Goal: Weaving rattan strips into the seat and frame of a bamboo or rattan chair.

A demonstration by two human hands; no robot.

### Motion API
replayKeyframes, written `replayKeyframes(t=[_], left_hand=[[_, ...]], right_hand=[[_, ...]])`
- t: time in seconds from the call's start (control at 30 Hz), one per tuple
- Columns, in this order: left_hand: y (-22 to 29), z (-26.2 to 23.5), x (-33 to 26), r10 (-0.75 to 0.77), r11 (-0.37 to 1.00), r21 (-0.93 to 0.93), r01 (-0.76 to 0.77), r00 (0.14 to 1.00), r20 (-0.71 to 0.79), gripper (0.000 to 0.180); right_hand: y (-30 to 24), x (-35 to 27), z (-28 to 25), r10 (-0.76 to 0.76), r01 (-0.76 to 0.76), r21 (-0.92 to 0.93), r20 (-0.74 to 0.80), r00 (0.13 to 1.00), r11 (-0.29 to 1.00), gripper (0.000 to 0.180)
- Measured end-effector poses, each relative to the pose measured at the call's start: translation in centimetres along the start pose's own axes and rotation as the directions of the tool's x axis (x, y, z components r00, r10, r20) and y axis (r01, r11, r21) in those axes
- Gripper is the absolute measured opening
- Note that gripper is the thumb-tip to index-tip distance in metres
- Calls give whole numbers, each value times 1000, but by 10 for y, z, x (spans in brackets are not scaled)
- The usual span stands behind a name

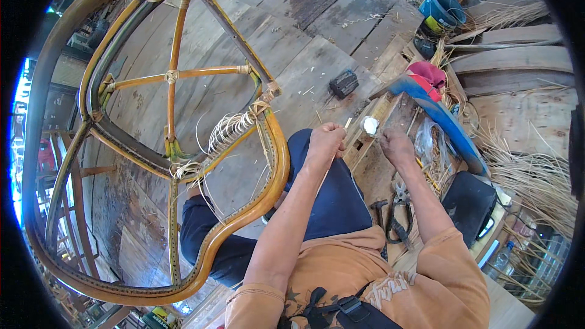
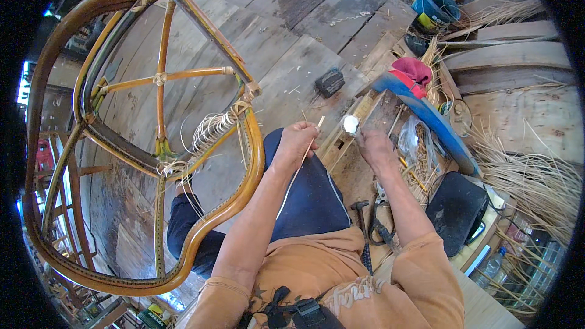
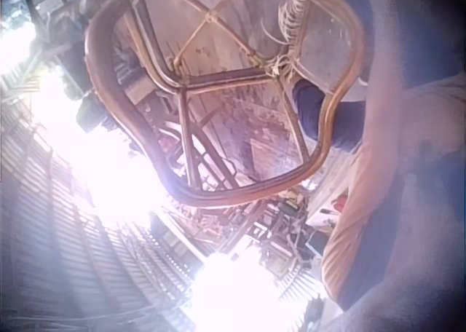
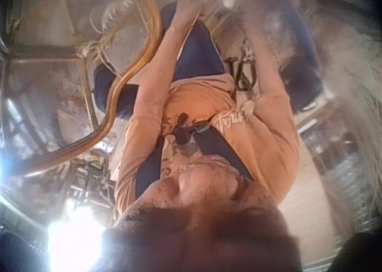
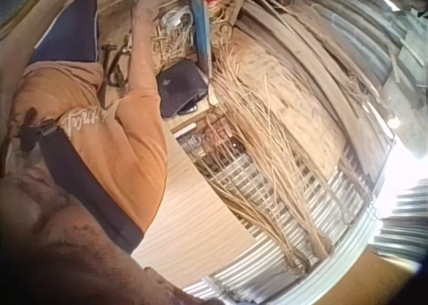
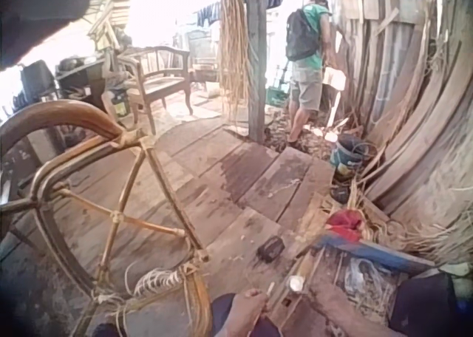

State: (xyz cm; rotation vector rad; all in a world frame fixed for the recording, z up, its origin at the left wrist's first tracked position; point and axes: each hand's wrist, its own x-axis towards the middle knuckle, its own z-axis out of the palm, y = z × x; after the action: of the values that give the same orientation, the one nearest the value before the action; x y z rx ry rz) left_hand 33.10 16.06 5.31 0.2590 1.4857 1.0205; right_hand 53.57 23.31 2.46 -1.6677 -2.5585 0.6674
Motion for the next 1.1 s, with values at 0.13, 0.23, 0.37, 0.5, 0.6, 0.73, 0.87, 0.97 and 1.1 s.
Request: replayKeyframes(t=[0.13, 0.23, 0.37, 0.5, 0.6, 0.73, 0.87, 0.97, 1.1], left_hand=[[-4, -1, 7, -20, 999, -51, 20, 1000, -3, 11], [-4, -1, 10, -30, 998, -48, 31, 999, 25, 10], [-5, -1, 8, -23, 999, -42, 22, 1000, -12, 11], [-6, 1, 5, 30, 1000, -2, -30, 999, -38, 15], [-3, 2, 2, 21, 1000, 5, -21, 998, -51, 16], [-5, 1, 4, 12, 1000, -4, -12, 999, -49, 16], [-3, 2, 5, -2, 1000, -16, 2, 999, -37, 15], [-3, 0, 4, -12, 1000, -21, 11, 999, -34, 15], [-3, 1, 5, -26, 999, -39, 24, 999, -31, 15]], right_hand=[[-6, -2, -12, 7, 36, 215, -196, 981, 976, 19], [-13, -4, -17, 115, -21, 516, -152, 982, 856, 15], [-30, -8, -18, 87, -24, 685, -58, 995, 728, 10], [-42, -8, -11, 32, 98, 646, -187, 982, 757, 11], [-42, -5, -8, -55, 175, 572, -219, 974, 801, 10], [-47, -4, -4, -50, 171, 505, -244, 969, 846, 11], [-47, -6, -8, 0, 126, 529, -231, 973, 839, 11], [-49, -6, -4, -90, 214, 470, -273, 958, 856, 11], [-48, -5, 3, -45, 181, 497, -272, 961, 849, 11]])
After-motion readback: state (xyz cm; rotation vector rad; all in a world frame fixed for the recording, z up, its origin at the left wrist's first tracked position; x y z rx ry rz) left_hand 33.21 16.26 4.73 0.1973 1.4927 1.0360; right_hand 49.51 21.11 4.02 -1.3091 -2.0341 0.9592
